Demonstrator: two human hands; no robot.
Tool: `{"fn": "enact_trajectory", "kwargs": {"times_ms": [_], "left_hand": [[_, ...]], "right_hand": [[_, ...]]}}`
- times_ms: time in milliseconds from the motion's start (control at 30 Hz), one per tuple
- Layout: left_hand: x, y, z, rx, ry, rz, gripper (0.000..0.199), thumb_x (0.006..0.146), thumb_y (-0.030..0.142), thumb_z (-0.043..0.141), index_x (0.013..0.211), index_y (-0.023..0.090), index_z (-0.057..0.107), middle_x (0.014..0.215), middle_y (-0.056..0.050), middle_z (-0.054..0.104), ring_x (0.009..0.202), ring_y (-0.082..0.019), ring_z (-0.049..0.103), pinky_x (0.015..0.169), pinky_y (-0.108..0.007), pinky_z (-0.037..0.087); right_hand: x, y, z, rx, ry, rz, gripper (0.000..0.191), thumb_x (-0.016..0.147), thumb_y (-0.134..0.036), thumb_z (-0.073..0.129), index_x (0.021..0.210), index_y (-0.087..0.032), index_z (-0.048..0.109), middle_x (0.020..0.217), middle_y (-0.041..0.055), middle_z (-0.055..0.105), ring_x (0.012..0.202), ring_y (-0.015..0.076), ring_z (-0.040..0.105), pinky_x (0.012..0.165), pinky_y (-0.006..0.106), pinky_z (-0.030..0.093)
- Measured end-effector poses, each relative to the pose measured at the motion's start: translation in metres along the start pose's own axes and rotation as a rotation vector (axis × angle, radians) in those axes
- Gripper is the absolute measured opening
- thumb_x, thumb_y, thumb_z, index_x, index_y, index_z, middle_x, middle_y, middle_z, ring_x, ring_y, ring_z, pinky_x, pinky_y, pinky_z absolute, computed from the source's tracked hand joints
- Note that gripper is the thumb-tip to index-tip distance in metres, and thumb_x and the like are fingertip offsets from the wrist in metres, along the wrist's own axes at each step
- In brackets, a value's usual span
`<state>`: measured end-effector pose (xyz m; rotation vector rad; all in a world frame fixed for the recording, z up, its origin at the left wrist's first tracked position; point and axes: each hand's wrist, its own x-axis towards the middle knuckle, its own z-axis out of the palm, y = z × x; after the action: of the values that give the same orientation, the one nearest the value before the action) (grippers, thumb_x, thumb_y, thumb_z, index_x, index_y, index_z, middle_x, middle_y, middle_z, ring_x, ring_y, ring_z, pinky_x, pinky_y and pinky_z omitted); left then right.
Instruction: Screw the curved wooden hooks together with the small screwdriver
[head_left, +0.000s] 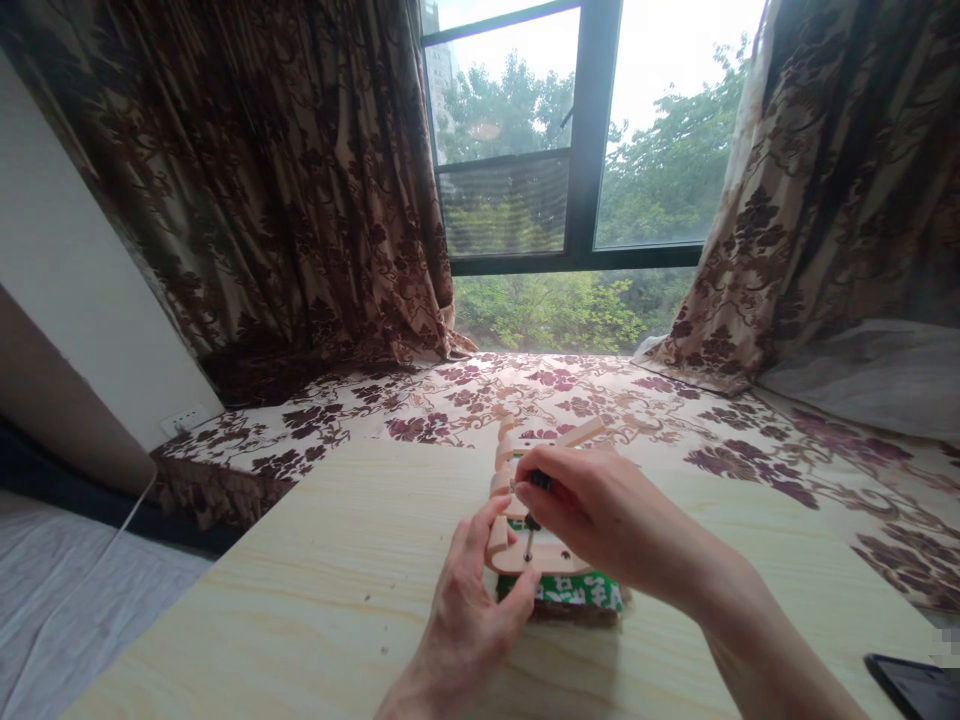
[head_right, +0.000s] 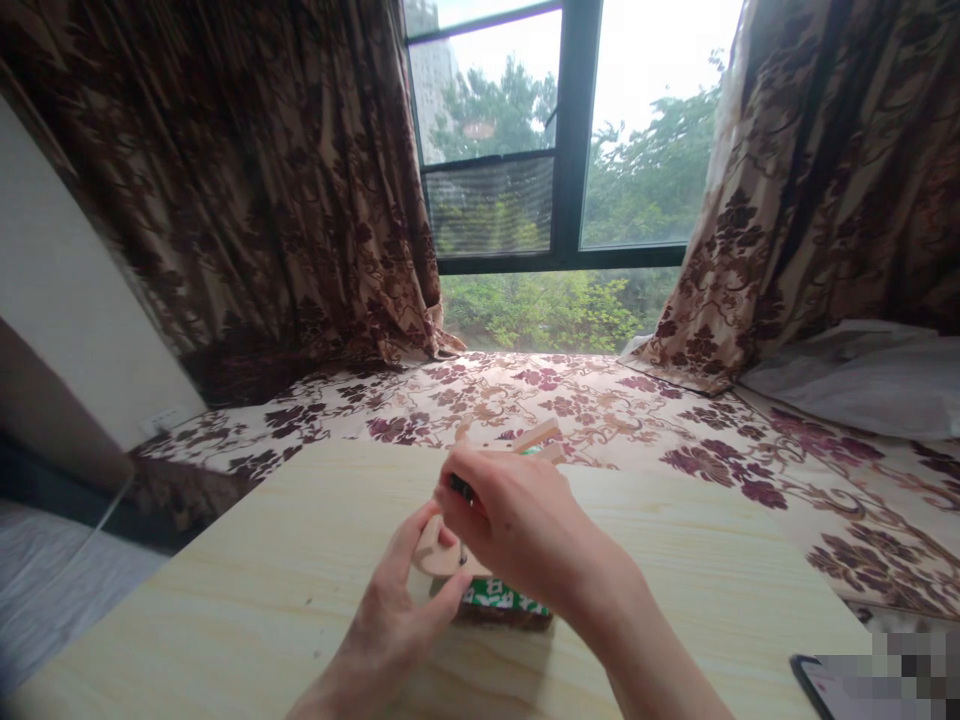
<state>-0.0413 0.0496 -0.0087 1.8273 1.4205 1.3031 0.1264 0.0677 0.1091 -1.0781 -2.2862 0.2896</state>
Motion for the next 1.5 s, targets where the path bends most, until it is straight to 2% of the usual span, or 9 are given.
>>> {"fn": "enact_trajectory", "kwargs": {"times_ms": [300, 433, 533, 700, 900, 1000, 1133, 1333, 1500], "left_hand": [[0.001, 0.001, -0.003, -0.018, -0.042, 0.030, 0.057, 0.079, 0.025, 0.058, 0.132, 0.028, 0.039, 0.103, -0.001, 0.052, 0.099, -0.016, 0.058, 0.097, -0.035, 0.043], [0.000, -0.001, -0.003, 0.012, -0.019, 0.039, 0.056, 0.078, 0.024, 0.059, 0.131, 0.029, 0.040, 0.102, 0.000, 0.054, 0.095, -0.015, 0.059, 0.094, -0.034, 0.045], [0.001, -0.001, -0.004, 0.016, -0.034, 0.059, 0.057, 0.078, 0.023, 0.059, 0.132, 0.029, 0.040, 0.102, 0.000, 0.054, 0.098, -0.016, 0.059, 0.095, -0.034, 0.045], [0.000, 0.000, -0.005, 0.001, -0.047, 0.051, 0.057, 0.079, 0.023, 0.059, 0.132, 0.027, 0.040, 0.103, -0.001, 0.053, 0.103, -0.017, 0.058, 0.098, -0.035, 0.044], [0.000, -0.004, -0.003, 0.013, -0.029, 0.034, 0.058, 0.079, 0.025, 0.060, 0.133, 0.029, 0.038, 0.107, -0.001, 0.055, 0.102, -0.017, 0.059, 0.097, -0.036, 0.045], [0.000, -0.004, -0.002, 0.003, -0.022, 0.043, 0.057, 0.079, 0.024, 0.060, 0.132, 0.028, 0.040, 0.106, -0.002, 0.056, 0.101, -0.017, 0.059, 0.097, -0.036, 0.046], [-0.001, 0.001, -0.001, -0.034, 0.030, 0.024, 0.055, 0.077, 0.025, 0.059, 0.130, 0.026, 0.046, 0.104, -0.003, 0.058, 0.099, -0.019, 0.060, 0.096, -0.037, 0.047], [-0.002, 0.007, -0.002, -0.047, 0.033, 0.007, 0.054, 0.076, 0.026, 0.057, 0.130, 0.026, 0.047, 0.107, -0.004, 0.058, 0.103, -0.019, 0.059, 0.100, -0.038, 0.043], [-0.002, 0.006, -0.001, -0.025, 0.027, -0.005, 0.054, 0.076, 0.027, 0.057, 0.129, 0.025, 0.047, 0.106, -0.005, 0.059, 0.104, -0.020, 0.059, 0.100, -0.039, 0.043]], "right_hand": [[0.005, 0.009, 0.003, -0.079, 0.066, 0.062, 0.022, 0.093, -0.032, 0.048, 0.077, -0.019, 0.055, 0.063, -0.0006, 0.058, 0.055, 0.0113, 0.047, 0.054, 0.025, 0.028], [0.002, 0.005, 0.002, -0.034, 0.024, -0.008, 0.016, 0.095, -0.026, 0.046, 0.087, -0.020, 0.058, 0.071, -0.0006, 0.062, 0.060, 0.0112, 0.050, 0.057, 0.024, 0.030], [0.002, 0.006, 0.003, -0.039, 0.021, -0.037, 0.017, 0.095, -0.025, 0.044, 0.084, -0.019, 0.057, 0.070, -0.0011, 0.061, 0.058, 0.0105, 0.048, 0.056, 0.023, 0.030], [0.004, 0.011, 0.003, -0.115, 0.059, 0.056, 0.023, 0.094, -0.031, 0.047, 0.077, -0.019, 0.055, 0.061, -0.0014, 0.057, 0.054, 0.0111, 0.046, 0.053, 0.024, 0.027], [0.000, 0.001, -0.003, 0.005, -0.016, 0.003, 0.013, 0.091, -0.024, 0.050, 0.090, -0.021, 0.062, 0.072, -0.0015, 0.064, 0.061, 0.0114, 0.051, 0.057, 0.024, 0.031], [-0.001, 0.002, 0.000, 0.028, -0.016, -0.003, 0.012, 0.091, -0.023, 0.049, 0.085, -0.020, 0.060, 0.069, -0.0019, 0.062, 0.060, 0.0111, 0.050, 0.055, 0.023, 0.031], [0.003, 0.011, 0.007, -0.033, 0.026, 0.061, 0.021, 0.092, -0.031, 0.049, 0.076, -0.019, 0.054, 0.063, -0.0013, 0.057, 0.056, 0.0113, 0.047, 0.053, 0.024, 0.030], [0.003, 0.013, 0.006, 0.032, 0.037, 0.010, 0.014, 0.094, -0.026, 0.047, 0.087, -0.019, 0.057, 0.067, -0.0022, 0.059, 0.059, 0.0107, 0.049, 0.056, 0.023, 0.032], [0.003, 0.013, 0.006, -0.055, 0.052, 0.024, 0.023, 0.094, -0.030, 0.047, 0.076, -0.019, 0.054, 0.063, -0.0013, 0.058, 0.057, 0.0117, 0.048, 0.055, 0.025, 0.031]]}}
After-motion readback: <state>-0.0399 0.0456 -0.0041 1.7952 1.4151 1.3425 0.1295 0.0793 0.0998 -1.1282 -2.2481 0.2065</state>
